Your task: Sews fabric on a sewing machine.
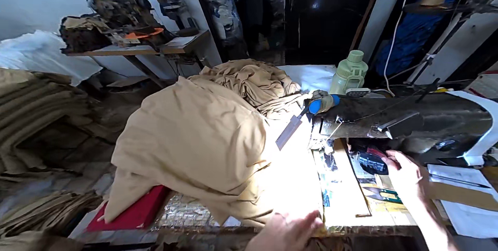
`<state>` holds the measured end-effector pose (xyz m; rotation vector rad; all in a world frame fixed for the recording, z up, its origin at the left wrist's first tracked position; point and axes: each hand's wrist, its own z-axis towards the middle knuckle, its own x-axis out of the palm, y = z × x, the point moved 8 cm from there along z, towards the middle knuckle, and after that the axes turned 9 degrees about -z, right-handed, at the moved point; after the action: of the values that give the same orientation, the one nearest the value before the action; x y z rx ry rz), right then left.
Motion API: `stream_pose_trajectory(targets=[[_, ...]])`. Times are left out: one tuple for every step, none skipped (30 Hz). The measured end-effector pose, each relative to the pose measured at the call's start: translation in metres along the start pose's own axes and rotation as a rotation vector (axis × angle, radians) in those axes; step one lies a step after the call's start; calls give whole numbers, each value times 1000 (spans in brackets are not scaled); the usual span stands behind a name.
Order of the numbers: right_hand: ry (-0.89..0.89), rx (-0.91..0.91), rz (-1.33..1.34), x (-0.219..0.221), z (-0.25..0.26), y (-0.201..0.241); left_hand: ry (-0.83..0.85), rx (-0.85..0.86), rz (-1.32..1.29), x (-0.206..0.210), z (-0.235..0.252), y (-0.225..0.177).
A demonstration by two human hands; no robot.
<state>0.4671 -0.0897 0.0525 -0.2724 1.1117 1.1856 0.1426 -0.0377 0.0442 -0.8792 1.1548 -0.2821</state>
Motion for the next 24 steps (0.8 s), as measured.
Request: stream_pose_trajectory(targets=[[-21,-19,-14,-5,-1,4,32,66,12,12,-1,-4],[-51,-44,-31,-10,-3,7,-10,148,28,18,-2,-7],[-80,-61,-33,-15,-4,11,-55,186,36,21,-5,-8],[-104,-67,-27,-19,-6,13,-77,194,35,21,-8,-8],[-127,-69,-13,-25,-9,15,-87,188,21,19,-10,-9],[-150,-66,6,-32,-11,19,-88,170,-11,16,-11,-9],[-164,-54,33,-39,-14,22,-86,148,-72,12,-10,-11],[-170,-45,62,-45,-17,28,-92,123,-147,7,-8,-13],[-171,-50,97,-51,-20,36,-121,102,-213,0,-4,-17],[-164,-64,129,-55,-24,46,-179,74,-252,-9,0,-24],[-149,-90,165,-58,-29,59,-264,36,-267,-18,6,-31],[-130,-117,217,-61,-34,72,-349,12,-270,-26,13,-39],[-112,-143,273,-62,-39,86,-400,1,-284,-30,23,-44],[-83,-167,322,-63,-43,98,-418,-7,-323,-29,33,-45],[-61,-188,356,-65,-48,110,-431,-16,-398,-25,44,-44],[-40,-194,386,-67,-52,119,-440,-25,-499,-19,53,-43],[-6,-191,429,-67,-54,125,-449,-41,-612,-14,59,-40],[35,-178,486,-66,-56,127,-454,-67,-729,-9,63,-38],[78,-160,543,-62,-57,126,-472,-64,-830,-5,64,-35],[124,-147,590,-56,-59,123,-490,-43,-909,0,64,-31],[170,-131,627,-49,-62,119,-494,-42,-978,3,62,-27],[223,-98,665,-42,-65,115,-486,-64,-1031,7,60,-23],[260,-56,703,-38,-68,112,-469,-100,-1073,9,59,-21],[274,-22,729,-35,-70,109,-452,-139,-1089,11,57,-18]])
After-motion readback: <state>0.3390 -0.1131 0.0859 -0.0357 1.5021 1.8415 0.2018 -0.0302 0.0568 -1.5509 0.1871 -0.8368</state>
